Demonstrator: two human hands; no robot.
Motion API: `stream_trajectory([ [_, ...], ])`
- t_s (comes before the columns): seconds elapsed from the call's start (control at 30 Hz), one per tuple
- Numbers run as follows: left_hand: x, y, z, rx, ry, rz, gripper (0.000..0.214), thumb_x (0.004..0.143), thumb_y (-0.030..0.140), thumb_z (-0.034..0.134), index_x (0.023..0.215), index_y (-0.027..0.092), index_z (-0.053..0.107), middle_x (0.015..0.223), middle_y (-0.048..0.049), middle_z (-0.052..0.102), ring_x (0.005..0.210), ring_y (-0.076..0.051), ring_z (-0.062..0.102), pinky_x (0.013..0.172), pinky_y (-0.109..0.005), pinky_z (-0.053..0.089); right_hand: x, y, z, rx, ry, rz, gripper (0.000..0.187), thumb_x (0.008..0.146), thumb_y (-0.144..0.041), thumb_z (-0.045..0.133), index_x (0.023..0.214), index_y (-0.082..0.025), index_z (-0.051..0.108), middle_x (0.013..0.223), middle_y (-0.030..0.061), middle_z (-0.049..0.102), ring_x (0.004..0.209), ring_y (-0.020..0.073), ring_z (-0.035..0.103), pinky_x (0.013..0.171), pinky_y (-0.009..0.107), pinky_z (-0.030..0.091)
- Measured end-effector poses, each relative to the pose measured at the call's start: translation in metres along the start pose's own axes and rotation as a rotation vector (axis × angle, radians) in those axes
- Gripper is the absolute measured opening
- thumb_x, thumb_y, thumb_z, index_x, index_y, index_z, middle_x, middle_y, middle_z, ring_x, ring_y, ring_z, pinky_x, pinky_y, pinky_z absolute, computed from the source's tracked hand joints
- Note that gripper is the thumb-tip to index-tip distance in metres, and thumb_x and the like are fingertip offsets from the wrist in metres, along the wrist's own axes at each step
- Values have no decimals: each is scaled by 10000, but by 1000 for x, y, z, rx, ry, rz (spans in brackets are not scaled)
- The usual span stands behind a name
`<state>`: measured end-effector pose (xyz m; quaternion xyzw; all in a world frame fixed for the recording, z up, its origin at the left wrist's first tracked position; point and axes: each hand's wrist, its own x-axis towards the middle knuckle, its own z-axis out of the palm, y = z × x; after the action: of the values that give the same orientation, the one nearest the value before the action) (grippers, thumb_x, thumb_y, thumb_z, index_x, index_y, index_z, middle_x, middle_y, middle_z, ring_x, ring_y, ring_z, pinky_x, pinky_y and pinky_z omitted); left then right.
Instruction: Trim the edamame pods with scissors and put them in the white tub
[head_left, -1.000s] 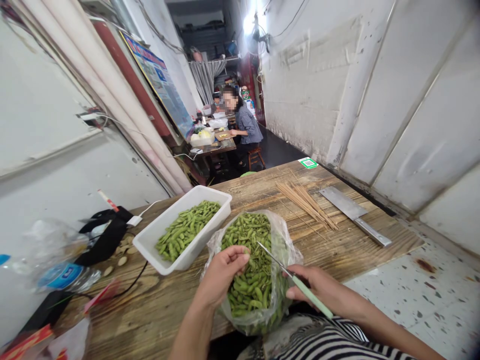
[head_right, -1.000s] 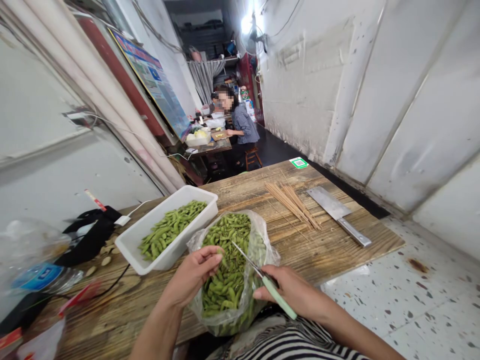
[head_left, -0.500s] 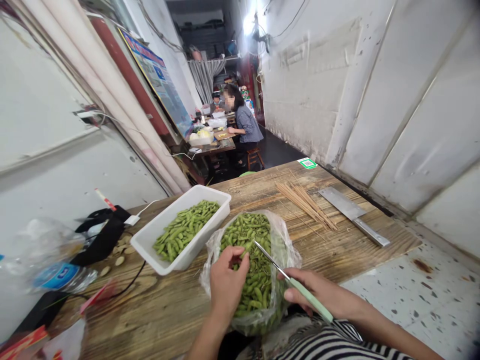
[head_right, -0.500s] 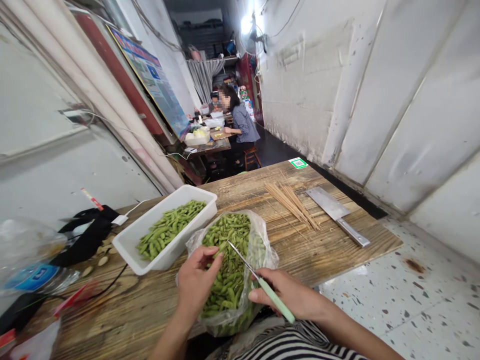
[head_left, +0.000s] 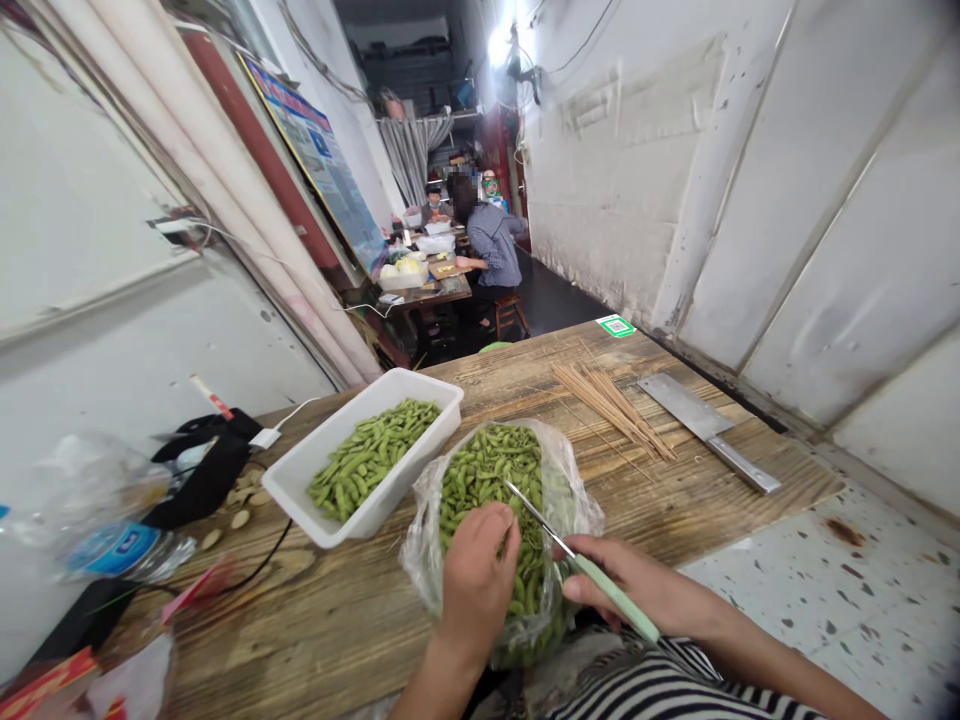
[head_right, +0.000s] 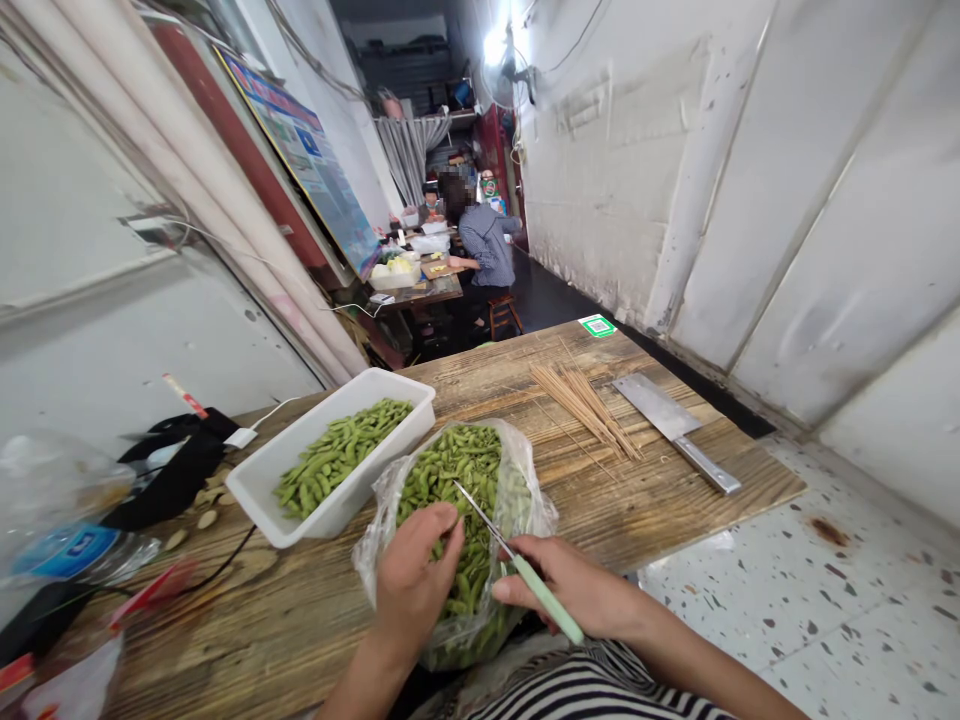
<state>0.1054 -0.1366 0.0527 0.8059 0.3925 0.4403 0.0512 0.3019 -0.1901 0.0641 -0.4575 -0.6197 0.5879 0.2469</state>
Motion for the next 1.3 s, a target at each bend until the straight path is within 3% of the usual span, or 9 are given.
stream_trajectory([
  [0.13,2,8,-2,52,-43,65,155,831,87,514,747,181,603,785,-73,652,767,-172,611,733,-291,509,-2,-8,-1,-65,21,-17,476,838,-590,507,989,-139,541,594,-53,446,493,92,424,425,168,336],
  [0.37,-9,8,2,64,-73,32,145,852,130,501,770,195,601,772,-53,645,745,-167,609,709,-279,497,4,-1,1,-120,129,-29,462,766,-593,602,740,-132,595,590,-50,402,552,101,376,483,185,316],
  [0.5,4,-31,-26,272,46,-58,90,850,220,527,851,209,616,824,-42,677,765,-179,627,765,-288,473,5,6,-1,-168,140,-6,443,765,-580,614,797,-138,629,564,-50,425,525,102,388,461,186,297],
  [0.57,21,-61,-49,447,143,-212,152,852,271,510,923,190,617,827,-56,670,749,-202,618,763,-317,463,3,6,-2,-192,142,-6,430,781,-564,606,852,-141,632,559,-48,453,501,101,402,447,187,292],
  [0.7,51,-96,-72,650,-20,-253,356,840,318,482,1132,143,585,1120,-153,606,1026,-297,554,832,-390,425,1,4,-1,-199,151,-15,398,810,-529,586,911,-147,626,575,-46,488,492,98,424,453,188,309],
  [0.87,46,-77,-29,595,-306,-205,232,846,292,487,920,217,694,932,-95,659,922,-268,573,865,-439,332,3,5,-1,-207,169,1,405,813,-533,581,930,-148,625,584,-42,496,520,109,439,465,189,320],
  [1.0,40,-73,0,601,-435,-312,200,812,249,512,848,181,697,926,-133,658,981,-313,530,850,-470,297,2,8,-3,-229,165,-19,372,802,-514,603,862,-147,624,627,-36,494,569,114,450,489,180,337],
  [1.13,43,-80,1,554,-430,-391,169,773,178,516,800,156,682,899,-143,672,970,-316,552,842,-462,317,1,11,-5,-232,170,-27,344,802,-495,617,832,-152,617,633,-38,492,579,109,458,500,171,351],
  [1.3,38,-69,-10,346,-386,-507,176,790,242,516,844,177,670,796,-70,704,778,-230,633,745,-347,424,1,12,-3,-18,107,41,465,819,-573,557,1008,-148,561,597,-57,457,456,84,442,401,161,353],
])
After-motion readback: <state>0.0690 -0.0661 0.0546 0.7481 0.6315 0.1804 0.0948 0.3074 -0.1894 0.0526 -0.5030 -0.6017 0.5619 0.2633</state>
